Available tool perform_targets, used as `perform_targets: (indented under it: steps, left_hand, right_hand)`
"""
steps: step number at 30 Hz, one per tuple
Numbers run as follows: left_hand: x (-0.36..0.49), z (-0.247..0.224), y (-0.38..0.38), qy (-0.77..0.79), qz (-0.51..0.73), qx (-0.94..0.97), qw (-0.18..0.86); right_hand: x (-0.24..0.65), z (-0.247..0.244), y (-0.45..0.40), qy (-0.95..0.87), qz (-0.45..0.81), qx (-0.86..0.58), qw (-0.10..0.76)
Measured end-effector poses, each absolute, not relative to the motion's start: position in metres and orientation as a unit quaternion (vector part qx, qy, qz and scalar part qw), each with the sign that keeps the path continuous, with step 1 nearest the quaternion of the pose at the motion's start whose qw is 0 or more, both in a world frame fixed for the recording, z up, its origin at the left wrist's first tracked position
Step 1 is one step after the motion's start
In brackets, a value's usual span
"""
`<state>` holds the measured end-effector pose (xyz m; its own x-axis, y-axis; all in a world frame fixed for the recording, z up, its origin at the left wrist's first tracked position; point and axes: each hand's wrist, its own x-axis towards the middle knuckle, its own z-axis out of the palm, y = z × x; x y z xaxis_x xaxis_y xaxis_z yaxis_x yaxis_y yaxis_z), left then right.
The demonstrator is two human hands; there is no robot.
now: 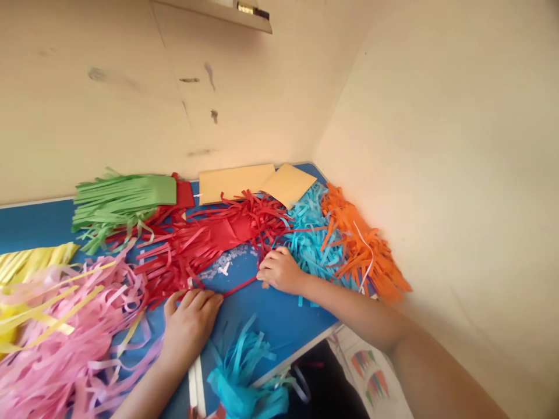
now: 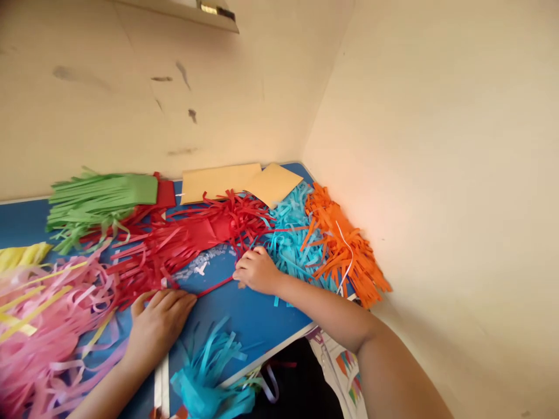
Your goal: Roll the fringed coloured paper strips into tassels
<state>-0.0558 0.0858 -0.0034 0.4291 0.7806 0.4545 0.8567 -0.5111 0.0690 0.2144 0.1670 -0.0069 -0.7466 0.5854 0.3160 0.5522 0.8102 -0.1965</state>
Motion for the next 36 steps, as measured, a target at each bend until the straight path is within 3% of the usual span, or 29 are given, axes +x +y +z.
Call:
perform_targets:
  steps: [6,13,18,26,32,36]
  left_hand:
    - [-0.057,-0.007,0.085,-0.582,-0.211,-0.785,-0.037]
    - [-0.042,0.015,0.093,-0.605,-0.124,-0.786,-0.012]
    - [-0.03,0.024,0.091,-0.493,-0.119,-0.861,0.041]
    - [-0.018,0.018,0.096,-0.49,-0.169,-0.855,0.02]
    - [-0.013,0.011,0.097,-0.488,-0.229,-0.839,0.074]
    - [-0.021,0.028,0.083,-0.473,-0.295,-0.821,0.121]
  right_hand:
    - [0.208,0.009,0.171,-0.895,0.164,-0.4,0.11]
    - [0.195,0.026,0.175,-0.876,0.171,-0.449,0.047]
    - [0.196,0.037,0.167,-0.929,0.063,-0.362,0.042]
    - [0.181,0.016,0.158,-0.979,-0.028,-0.185,0.085]
    - [0.165,0.009,0.159,-0.969,-0.053,-0.227,0.086]
    - [0.164,0.038,0.133,-0.926,0.051,-0.33,0.176]
